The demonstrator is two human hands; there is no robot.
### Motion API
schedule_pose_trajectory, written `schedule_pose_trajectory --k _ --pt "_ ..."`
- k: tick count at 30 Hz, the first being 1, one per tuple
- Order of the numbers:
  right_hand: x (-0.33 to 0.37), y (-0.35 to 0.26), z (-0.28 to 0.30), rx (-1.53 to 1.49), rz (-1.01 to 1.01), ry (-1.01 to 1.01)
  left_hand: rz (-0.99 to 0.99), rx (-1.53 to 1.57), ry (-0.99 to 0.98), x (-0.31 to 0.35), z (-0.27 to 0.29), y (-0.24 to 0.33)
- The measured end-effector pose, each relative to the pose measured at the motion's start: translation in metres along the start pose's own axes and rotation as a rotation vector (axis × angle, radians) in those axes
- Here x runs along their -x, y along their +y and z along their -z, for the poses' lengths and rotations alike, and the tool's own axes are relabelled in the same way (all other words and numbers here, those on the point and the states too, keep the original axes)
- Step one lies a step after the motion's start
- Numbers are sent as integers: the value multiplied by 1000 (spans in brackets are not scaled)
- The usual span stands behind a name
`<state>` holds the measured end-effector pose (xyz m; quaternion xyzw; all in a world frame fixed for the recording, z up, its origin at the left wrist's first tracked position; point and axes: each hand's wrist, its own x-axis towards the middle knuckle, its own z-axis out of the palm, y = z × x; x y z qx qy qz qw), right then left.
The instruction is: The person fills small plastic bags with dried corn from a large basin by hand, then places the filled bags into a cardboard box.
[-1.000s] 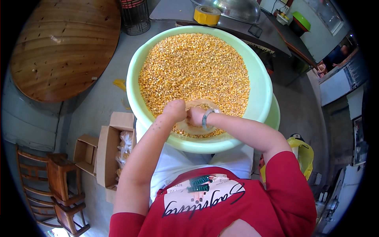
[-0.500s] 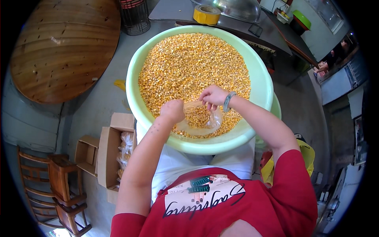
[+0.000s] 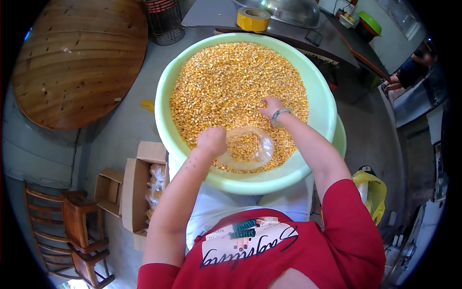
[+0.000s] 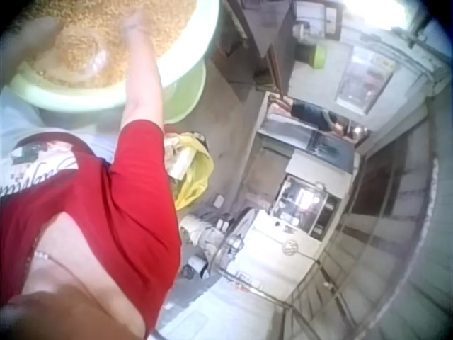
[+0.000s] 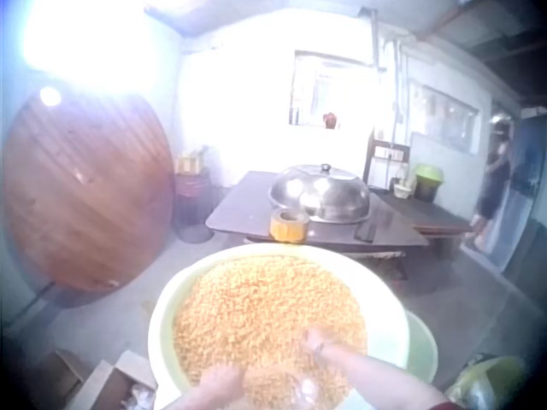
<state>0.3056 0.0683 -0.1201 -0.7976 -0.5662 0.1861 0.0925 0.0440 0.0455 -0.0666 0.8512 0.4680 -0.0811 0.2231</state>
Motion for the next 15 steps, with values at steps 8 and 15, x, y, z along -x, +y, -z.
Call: schedule_pose_trajectory --k 8,15 --pt "15 -43 -13 80 -30 -63 40 -51 -12 0 1 1" --pt "17 -49 -27 127 20 -56 78 -71 -1 3 2 -1"
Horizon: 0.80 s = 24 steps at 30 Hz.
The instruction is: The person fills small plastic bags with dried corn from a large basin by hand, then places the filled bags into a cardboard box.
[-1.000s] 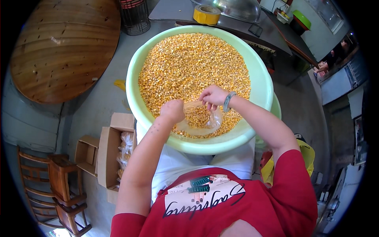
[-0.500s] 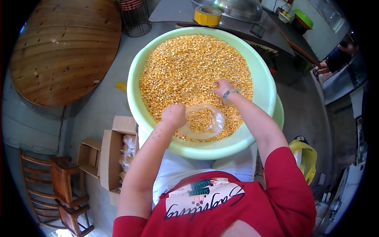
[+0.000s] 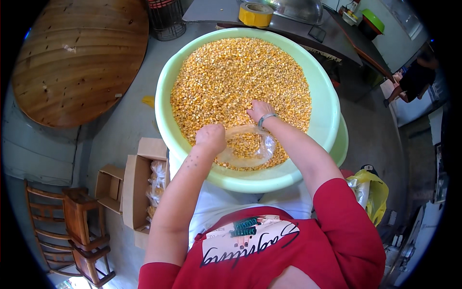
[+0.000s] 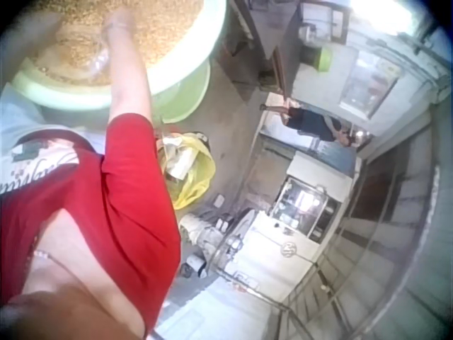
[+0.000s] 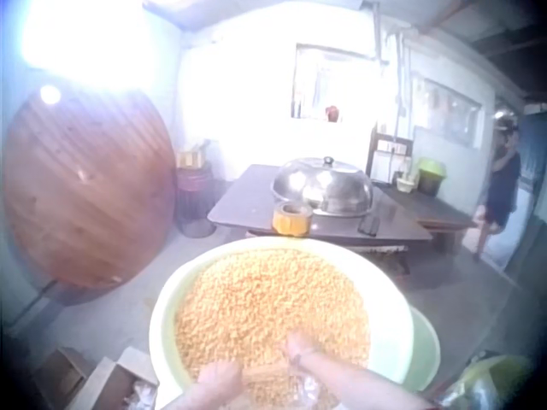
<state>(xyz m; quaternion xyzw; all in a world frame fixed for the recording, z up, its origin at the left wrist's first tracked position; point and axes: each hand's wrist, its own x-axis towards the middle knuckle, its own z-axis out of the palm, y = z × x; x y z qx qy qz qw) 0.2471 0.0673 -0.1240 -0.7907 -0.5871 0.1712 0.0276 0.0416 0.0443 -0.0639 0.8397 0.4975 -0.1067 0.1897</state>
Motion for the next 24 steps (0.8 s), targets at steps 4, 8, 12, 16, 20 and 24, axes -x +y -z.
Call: schedule_pose_trajectory --k 4,8,12,16,20,24 --pt "-8 12 -11 -38 29 20 -39 25 9 -3 -3 -2" --pt "-16 19 -10 -142 -3 11 -34 73 24 -5 -4 -3" --pt "-19 25 5 -229 -58 -28 5 99 2 -3 2 0" --pt "-10 26 24 -479 -12 -52 -56 86 52 -7 -8 -6" --pt "42 -14 70 -663 47 -486 -61 113 76 -9 -12 -10" --pt "62 -30 35 -550 178 -636 -87 140 131 -12 -15 -8"
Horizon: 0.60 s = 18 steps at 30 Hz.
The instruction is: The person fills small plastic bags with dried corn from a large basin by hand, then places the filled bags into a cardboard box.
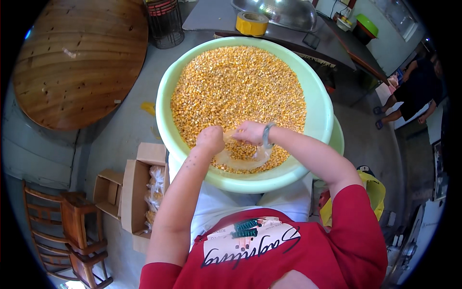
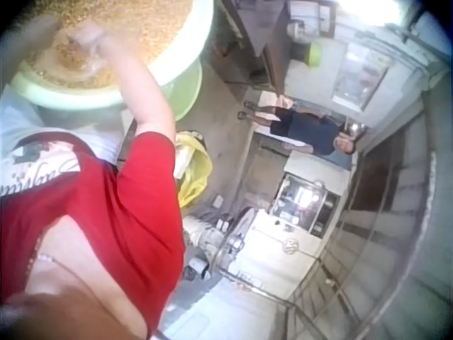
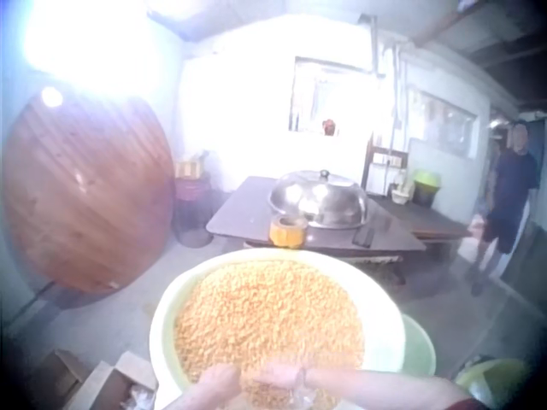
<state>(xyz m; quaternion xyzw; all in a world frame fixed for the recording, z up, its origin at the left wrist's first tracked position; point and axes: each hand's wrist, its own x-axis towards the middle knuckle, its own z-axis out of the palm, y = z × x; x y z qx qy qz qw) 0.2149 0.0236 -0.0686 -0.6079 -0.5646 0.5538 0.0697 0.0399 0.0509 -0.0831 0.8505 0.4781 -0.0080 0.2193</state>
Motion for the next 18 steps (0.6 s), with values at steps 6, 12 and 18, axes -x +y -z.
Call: schedule_pose_trajectory --k 6,12,18 --pt "-41 0 -47 63 -130 266 42 21 -32 4 7 3" --pt "-43 -2 -59 -30 -71 193 75 41 -7 10 13 4" --pt "-6 -7 -46 126 -36 74 102 49 172 5 5 1"
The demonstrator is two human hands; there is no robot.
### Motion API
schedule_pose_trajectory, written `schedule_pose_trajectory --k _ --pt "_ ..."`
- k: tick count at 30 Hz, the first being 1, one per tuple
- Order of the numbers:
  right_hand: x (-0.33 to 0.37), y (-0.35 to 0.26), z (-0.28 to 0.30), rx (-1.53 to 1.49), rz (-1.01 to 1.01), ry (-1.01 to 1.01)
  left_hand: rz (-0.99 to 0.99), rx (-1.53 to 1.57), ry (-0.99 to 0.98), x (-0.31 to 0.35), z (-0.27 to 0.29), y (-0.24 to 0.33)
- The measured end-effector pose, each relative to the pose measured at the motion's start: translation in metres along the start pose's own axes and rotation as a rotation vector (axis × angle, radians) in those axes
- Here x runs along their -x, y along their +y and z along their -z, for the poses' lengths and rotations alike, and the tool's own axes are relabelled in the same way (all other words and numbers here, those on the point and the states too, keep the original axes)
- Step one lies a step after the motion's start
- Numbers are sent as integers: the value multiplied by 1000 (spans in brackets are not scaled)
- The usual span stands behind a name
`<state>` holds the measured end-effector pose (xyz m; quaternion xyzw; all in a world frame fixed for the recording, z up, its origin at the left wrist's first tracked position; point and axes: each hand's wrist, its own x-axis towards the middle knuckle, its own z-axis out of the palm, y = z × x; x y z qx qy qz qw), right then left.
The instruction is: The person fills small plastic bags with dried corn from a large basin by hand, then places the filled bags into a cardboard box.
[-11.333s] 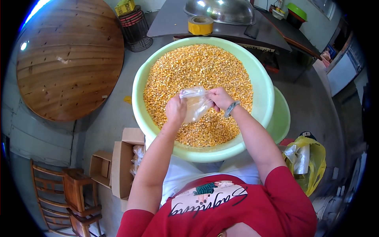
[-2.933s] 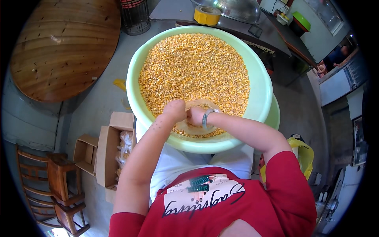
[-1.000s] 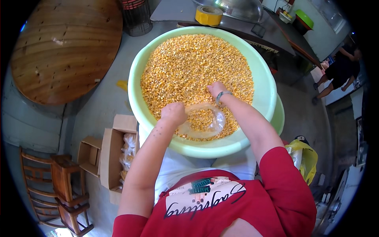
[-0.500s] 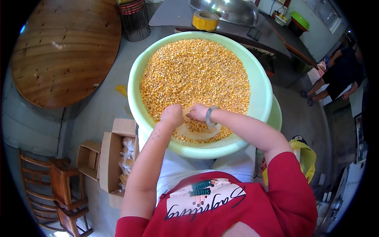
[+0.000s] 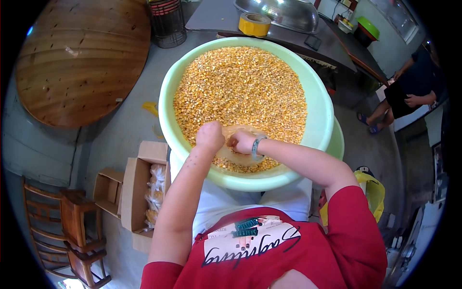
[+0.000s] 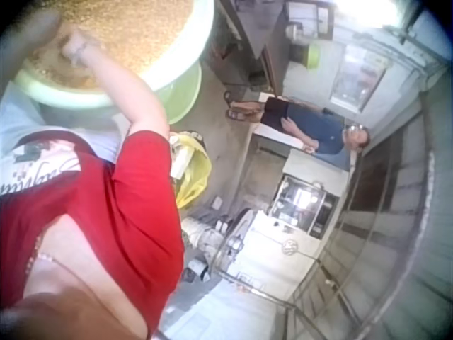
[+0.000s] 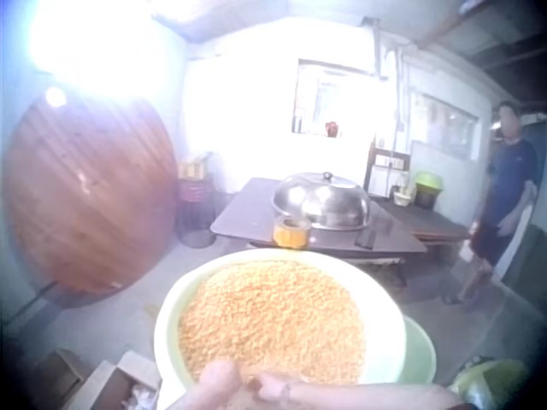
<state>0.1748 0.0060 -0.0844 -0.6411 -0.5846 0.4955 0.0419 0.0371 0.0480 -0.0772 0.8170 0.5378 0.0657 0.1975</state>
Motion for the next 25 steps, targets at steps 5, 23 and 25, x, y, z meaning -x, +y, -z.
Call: schedule_pose_trajectory --k 5,23,25 --pt "17 3 19 -63 12 -65 -12 41 73 -1 -2 -1" --pt "48 42 168 -468 84 533 -3 38 -25 -2 -1 -3" --pt "44 32 148 -378 68 366 5 27 -15 -3 -7 -7"
